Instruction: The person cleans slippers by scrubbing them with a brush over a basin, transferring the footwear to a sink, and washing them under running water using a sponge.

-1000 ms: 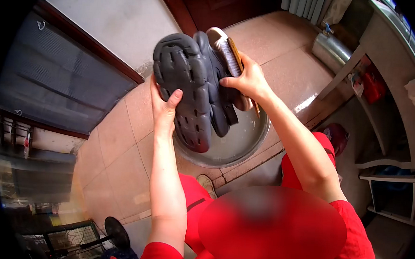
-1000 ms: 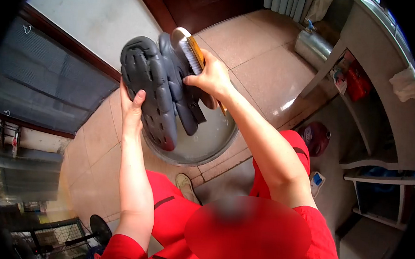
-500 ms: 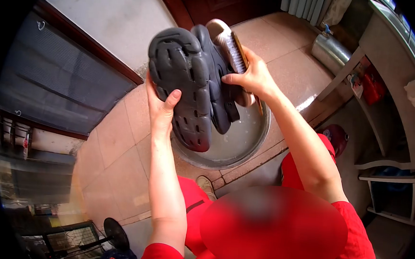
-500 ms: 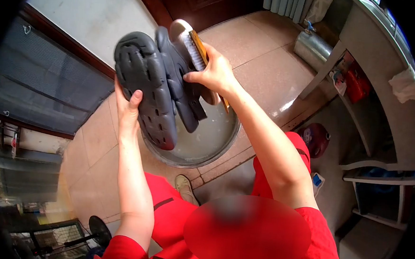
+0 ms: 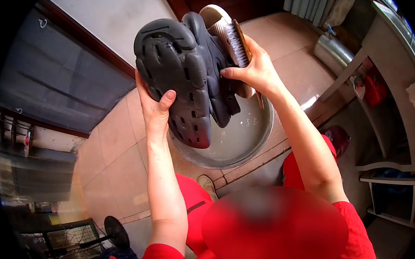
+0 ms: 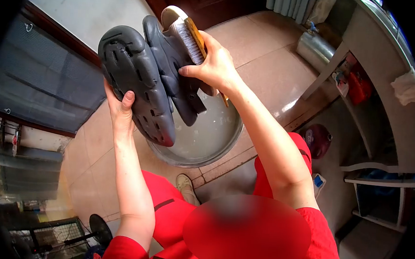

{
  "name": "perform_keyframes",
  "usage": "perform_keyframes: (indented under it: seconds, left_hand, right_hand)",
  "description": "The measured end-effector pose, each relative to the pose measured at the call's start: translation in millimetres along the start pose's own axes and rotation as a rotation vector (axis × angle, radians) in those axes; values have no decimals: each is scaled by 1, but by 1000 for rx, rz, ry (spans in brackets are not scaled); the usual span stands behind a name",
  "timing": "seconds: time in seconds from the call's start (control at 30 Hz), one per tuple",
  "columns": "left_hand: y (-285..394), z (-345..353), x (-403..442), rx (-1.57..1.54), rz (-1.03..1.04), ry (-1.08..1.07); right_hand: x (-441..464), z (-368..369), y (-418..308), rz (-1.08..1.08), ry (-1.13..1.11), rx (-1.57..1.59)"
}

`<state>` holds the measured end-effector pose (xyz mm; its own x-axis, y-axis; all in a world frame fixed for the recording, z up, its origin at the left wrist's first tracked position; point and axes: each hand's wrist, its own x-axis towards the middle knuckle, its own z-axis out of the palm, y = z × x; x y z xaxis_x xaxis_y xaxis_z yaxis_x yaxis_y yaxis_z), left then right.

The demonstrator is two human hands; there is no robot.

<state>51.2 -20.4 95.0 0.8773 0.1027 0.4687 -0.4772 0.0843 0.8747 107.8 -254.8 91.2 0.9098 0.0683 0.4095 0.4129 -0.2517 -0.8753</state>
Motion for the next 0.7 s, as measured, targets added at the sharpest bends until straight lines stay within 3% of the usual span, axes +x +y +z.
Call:
perform_keyframes:
  seconds: [0.23, 0.3, 0.43, 0.63, 0.7]
  left_hand:
    - [-21, -1, -4, 65, -133, 30]
    - [-6, -1, -2, 30, -30, -10]
    - [-2, -1, -2, -55, -12, 16]
    - [-14, 2, -4, -2, -128, 0]
    - [-3, 1, -2, -8, -33, -14]
  right_hand:
    - [-9, 15, 42, 177, -73, -2]
    - [-3, 7, 29, 27, -24, 61]
    - [-2, 5, 8, 13, -11, 5]
    - [-8, 11, 31, 230, -91, -8]
    - [-3, 4, 20, 39, -33, 52]
